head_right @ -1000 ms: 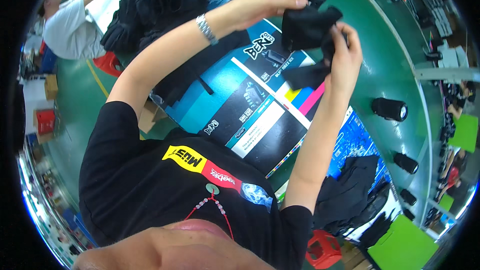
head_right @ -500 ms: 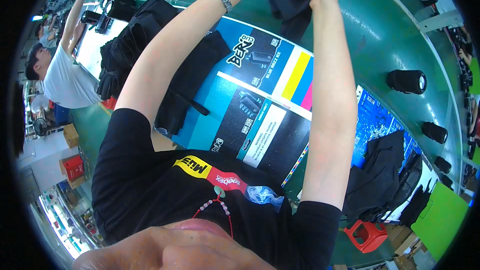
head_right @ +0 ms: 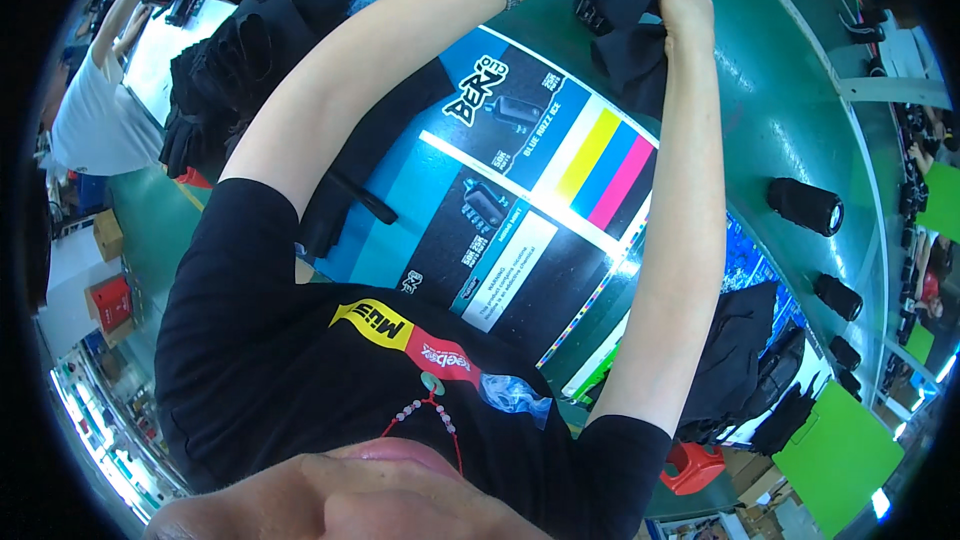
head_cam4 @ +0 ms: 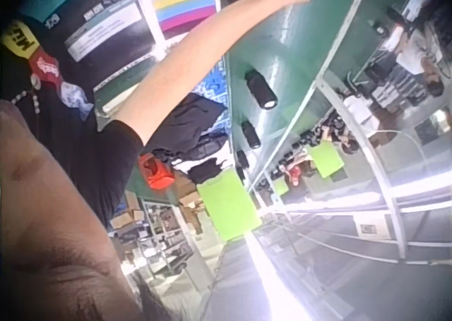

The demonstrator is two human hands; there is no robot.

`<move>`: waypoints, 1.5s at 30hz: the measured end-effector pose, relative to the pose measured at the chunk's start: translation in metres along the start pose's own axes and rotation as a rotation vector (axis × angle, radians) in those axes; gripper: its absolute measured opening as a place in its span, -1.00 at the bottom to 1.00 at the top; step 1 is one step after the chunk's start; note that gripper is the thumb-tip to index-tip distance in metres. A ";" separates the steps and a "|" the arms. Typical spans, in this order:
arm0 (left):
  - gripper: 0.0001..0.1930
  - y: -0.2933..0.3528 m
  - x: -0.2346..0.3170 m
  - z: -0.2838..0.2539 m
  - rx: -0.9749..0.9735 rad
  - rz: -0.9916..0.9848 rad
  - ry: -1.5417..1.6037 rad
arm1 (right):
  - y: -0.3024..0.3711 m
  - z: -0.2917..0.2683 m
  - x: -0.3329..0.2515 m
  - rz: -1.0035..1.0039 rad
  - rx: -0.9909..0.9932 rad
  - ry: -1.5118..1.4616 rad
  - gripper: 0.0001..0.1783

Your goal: The person picks up dark electronic components, stretches out black fabric pieces, and attaches the fabric to the components by hand at an assembly station.

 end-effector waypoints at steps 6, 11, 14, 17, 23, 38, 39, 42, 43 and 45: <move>-0.75 0.005 -0.009 -0.056 0.554 0.762 -1.562 | 0.011 0.030 0.002 -0.051 -0.120 0.093 -0.75; -0.80 0.027 -0.005 -0.035 0.577 0.806 -1.048 | 0.011 -0.005 0.039 -0.289 0.050 0.519 -0.65; -0.82 0.048 -0.011 -0.012 0.737 1.014 -1.270 | 0.016 -0.002 0.049 -0.221 0.019 0.592 -0.61; -0.83 0.051 -0.010 0.002 0.761 0.984 -1.270 | 0.021 -0.012 0.054 -0.113 0.011 0.757 -0.60; -0.43 0.041 0.001 0.015 0.400 0.533 0.070 | 0.027 -0.021 0.061 -0.013 0.056 0.645 -0.63; -0.33 0.098 0.011 0.109 -0.146 0.105 0.485 | 0.148 -0.030 -0.034 -0.318 0.026 -0.446 -0.53; -0.35 0.104 0.014 0.107 -0.165 0.143 0.516 | 0.148 -0.027 -0.032 -0.217 -0.030 -0.437 -0.54; -0.49 0.120 -0.006 0.090 0.095 0.089 0.626 | 0.151 -0.022 -0.040 -0.114 -0.078 -0.401 -0.51; -0.39 0.110 -0.008 0.072 0.131 0.091 0.716 | 0.149 -0.022 -0.042 -0.101 -0.021 -0.330 -0.49; -0.42 0.105 -0.015 0.049 0.133 0.136 0.843 | 0.143 -0.022 -0.048 -0.062 0.026 -0.244 -0.40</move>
Point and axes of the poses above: each hand's wrist, its own y-axis away from the middle knuckle, its own z-axis out of the palm, x = y × z, the point moved 8 cm from there along -y, towards the middle knuckle, and after that the axes turned 11 degrees about -z, right-handed, at the moved point
